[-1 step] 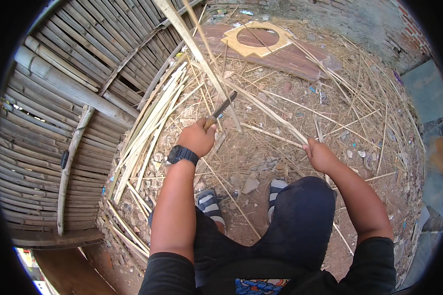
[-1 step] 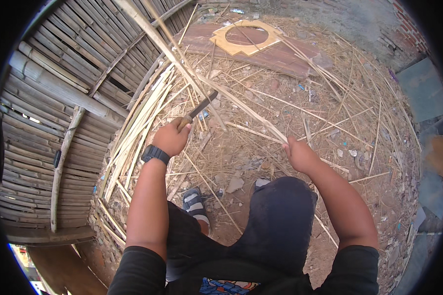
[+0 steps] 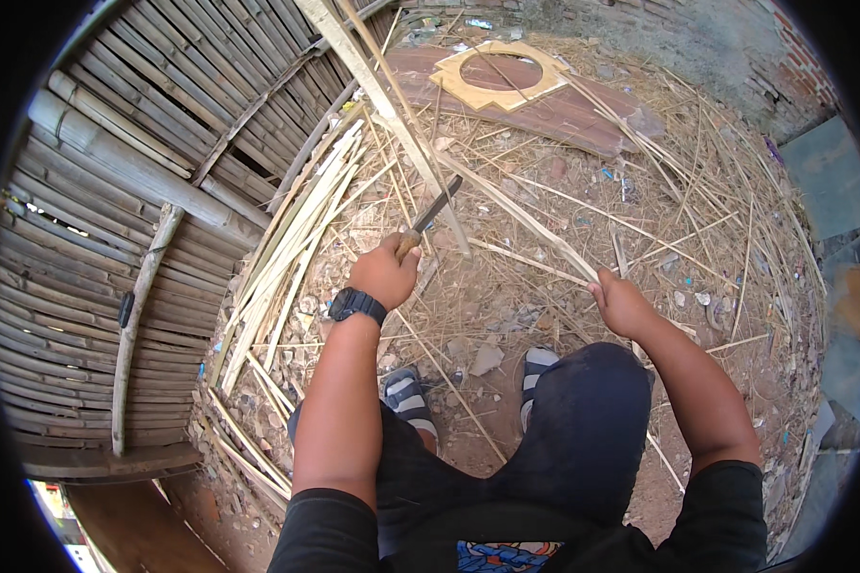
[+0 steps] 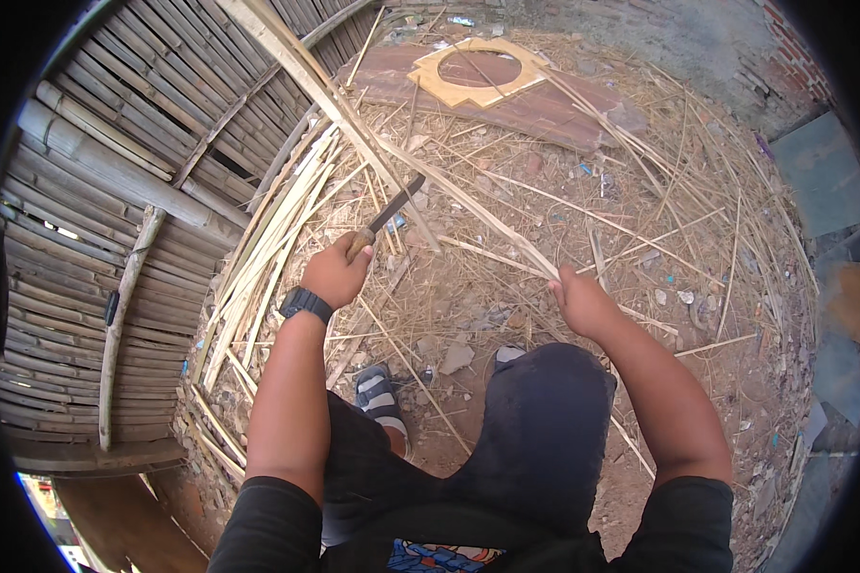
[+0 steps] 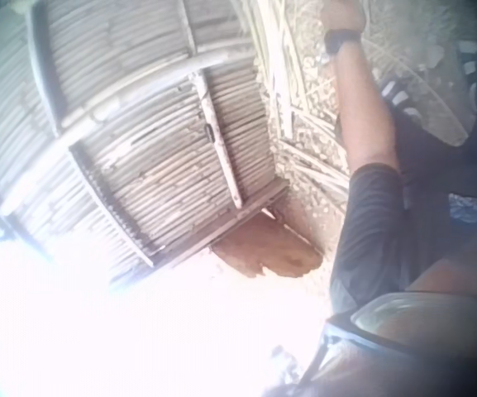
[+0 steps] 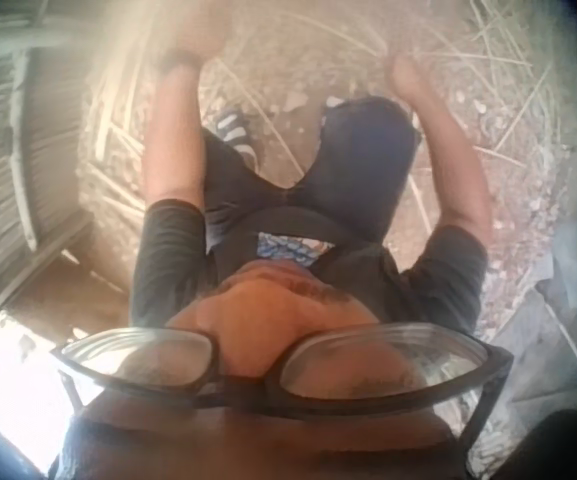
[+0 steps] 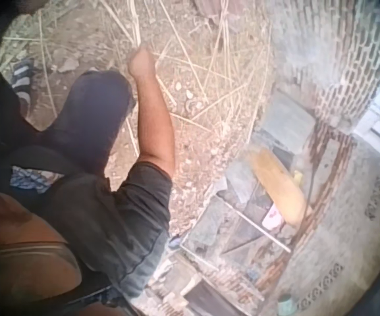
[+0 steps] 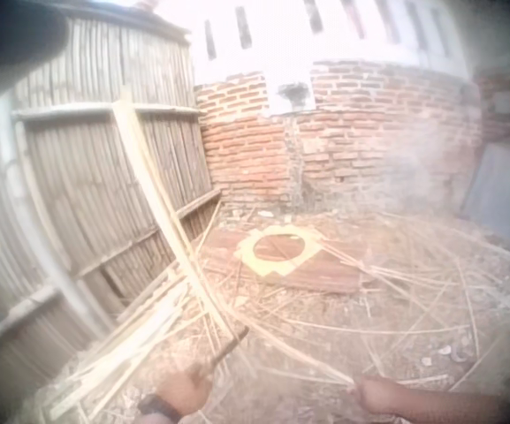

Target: The person holds a long bamboo strip and uses a large knife to split it lengthwise into thinner strips. They repeatedly position the knife and push it along the bamboo to separate the material, then set the resulting strips aside on the ground.

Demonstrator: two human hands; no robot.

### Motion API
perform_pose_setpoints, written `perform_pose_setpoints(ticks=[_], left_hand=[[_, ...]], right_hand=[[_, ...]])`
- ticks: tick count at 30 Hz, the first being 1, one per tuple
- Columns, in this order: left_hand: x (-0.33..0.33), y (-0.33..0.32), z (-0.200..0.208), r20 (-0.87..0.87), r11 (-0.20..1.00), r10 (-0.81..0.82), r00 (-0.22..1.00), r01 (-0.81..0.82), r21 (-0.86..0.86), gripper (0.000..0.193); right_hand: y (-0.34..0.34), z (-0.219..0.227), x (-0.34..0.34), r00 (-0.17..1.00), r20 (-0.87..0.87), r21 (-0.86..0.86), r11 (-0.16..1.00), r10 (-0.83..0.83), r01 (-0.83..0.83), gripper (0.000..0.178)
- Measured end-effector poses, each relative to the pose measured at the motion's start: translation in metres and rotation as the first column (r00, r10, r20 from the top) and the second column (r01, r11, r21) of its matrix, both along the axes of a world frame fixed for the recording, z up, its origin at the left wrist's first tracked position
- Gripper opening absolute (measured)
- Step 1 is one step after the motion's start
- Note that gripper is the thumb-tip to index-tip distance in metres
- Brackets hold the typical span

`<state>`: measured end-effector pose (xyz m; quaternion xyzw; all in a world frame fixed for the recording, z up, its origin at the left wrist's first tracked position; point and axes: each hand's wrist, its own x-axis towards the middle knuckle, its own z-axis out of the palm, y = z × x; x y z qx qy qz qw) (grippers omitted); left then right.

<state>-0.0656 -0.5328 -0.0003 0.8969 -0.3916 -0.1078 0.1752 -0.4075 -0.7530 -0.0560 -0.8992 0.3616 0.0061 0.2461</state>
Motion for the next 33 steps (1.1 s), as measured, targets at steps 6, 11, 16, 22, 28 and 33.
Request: perform_pose_setpoints(ticks=[6,11,16,22,28,33], left_hand=[[-0.005,-0.009,-0.020,-0.027,0.999,0.037,0.999,-0.038,-0.033,0.055],[-0.011,-0.014,-0.023,-0.110,0.998,0.064,0.992,-0.067,-0.021,0.057],[-0.007,-0.017,-0.022,-0.579,0.977,0.160,0.799,-0.210,-0.020,0.049],[-0.022,-0.025,-0.009,-0.871,0.981,0.046,0.489,-0.186,-0.053,0.034],[-0.027,-0.026,-0.013,-0.870,0.985,-0.027,0.493,-0.137,-0.108,0.033],[-0.049,-0.026,-0.018,-0.918,0.977,-0.070,0.391,-0.160,-0.142,0.034]], right_hand=[[-0.017,-0.013,-0.027,0.979,0.163,0.074,0.991,-0.121,0.110,0.032],[-0.038,-0.059,-0.102,0.891,0.148,-0.087,0.892,-0.429,0.443,0.034],[-0.058,-0.078,-0.167,0.870,0.059,-0.371,0.799,-0.489,0.473,0.036],[-0.045,0.041,-0.050,0.937,0.245,0.001,0.966,-0.250,0.257,0.047],[0.022,0.124,0.109,0.994,0.105,0.405,0.913,0.015,-0.057,0.060],[0.084,0.069,0.163,0.968,-0.037,0.782,0.596,-0.249,0.183,0.068]])
